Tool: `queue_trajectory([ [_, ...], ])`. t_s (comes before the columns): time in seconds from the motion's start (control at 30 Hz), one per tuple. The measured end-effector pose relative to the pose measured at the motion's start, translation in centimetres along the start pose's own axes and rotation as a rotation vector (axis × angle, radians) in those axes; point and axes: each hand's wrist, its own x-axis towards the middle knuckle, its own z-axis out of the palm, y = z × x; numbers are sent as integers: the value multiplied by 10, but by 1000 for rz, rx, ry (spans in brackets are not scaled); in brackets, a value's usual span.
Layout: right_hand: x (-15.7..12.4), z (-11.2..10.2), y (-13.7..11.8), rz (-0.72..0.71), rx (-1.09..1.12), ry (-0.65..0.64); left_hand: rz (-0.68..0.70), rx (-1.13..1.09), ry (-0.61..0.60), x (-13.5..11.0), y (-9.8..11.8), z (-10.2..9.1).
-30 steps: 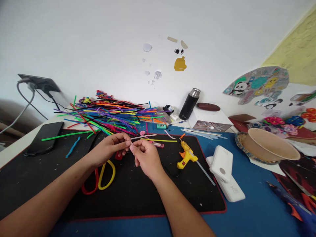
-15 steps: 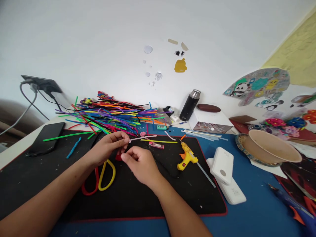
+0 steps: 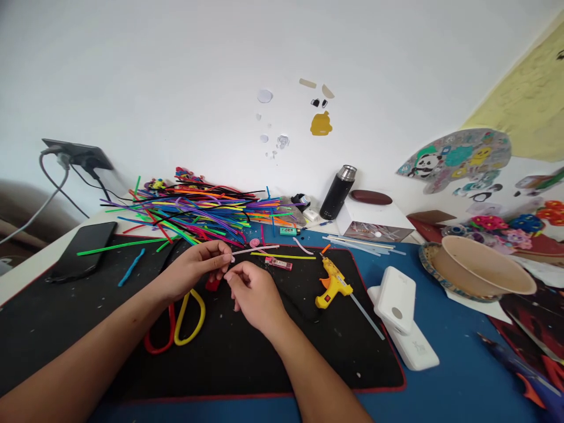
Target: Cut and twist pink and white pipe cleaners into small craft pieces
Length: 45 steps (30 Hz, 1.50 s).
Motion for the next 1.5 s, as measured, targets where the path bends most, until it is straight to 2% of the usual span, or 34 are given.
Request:
queue_trajectory([
  [0.2,2,-3,3,-66,42,109,-20,35,-29,-1,1,1],
  [0.4,0,-3,3,-126,-181,181,-58,60,-75,-2,2,1],
  [0.5,-1,-5,1,-147,-219,205,-48,61,-79,-1,1,0],
  [0.97,-5,-5,-2,-116,-298,162,-25,103,-75,0,-5,-1],
  [1.2,-2,-6,-2,-72,-183,58,35,244,-33,-2,0,-1],
  [1.3,0,-9,-1,-45,-137,60,74,312,-7,-3,0,-1],
  [1.5,2,-10,2,-26,-138,56,71,348,-30,-4,-1,-2],
])
